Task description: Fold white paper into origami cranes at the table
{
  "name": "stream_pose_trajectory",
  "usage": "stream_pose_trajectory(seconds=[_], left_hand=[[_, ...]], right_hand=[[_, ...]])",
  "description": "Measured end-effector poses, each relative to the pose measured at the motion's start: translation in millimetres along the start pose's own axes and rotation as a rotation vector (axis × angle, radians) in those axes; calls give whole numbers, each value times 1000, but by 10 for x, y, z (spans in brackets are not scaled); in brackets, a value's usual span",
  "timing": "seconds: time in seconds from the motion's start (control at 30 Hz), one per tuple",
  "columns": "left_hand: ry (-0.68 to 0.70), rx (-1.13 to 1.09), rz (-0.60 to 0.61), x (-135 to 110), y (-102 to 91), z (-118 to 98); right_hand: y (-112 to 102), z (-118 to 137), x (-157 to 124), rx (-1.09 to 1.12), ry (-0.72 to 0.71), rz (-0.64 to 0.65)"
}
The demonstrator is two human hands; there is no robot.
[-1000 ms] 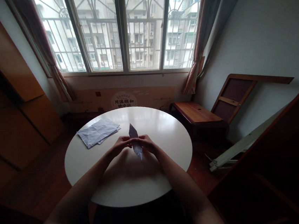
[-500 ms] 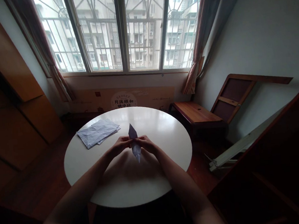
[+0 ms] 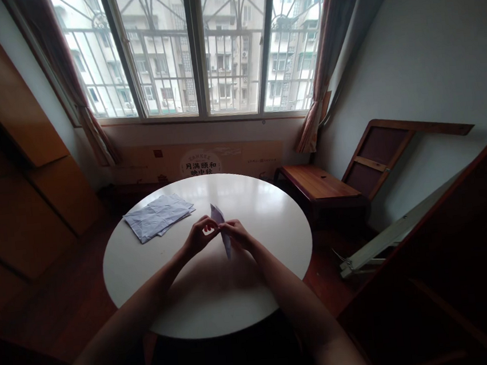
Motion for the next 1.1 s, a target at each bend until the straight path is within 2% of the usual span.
stream_pose_trajectory(seconds=[0.13,0.27,0.47,0.6,0.83,0.97,1.1], left_hand=[[-26,-61,55,-14,77,38],[-113,-236,15,-13,112,100],[-286,-462,-47,-39,138,226],[-350,-479,-55,-73,140,310],[-350,-387,-69,-83,77,377],[-399,-403,-156,-104,19,453],[-449,-470,-283,-131,-63,492]], right_hand=[[10,62,-31,-28,-55,14],[44,168,-75,-107,-167,36],[59,158,-32,-165,-211,23],[90,170,-37,-330,-315,-11],[156,180,-108,-525,-452,-63],[138,163,-82,-494,-435,-68],[48,151,-19,-361,-362,-104]])
Point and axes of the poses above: each hand's wrist, its own x-axis towards the middle knuckle, its own y-axis out of the palm, z = x × y, the point moved 7 cm from there along x, towards the middle knuckle, and after that the axes turned 12 degrees about y, right-handed, at the moved point
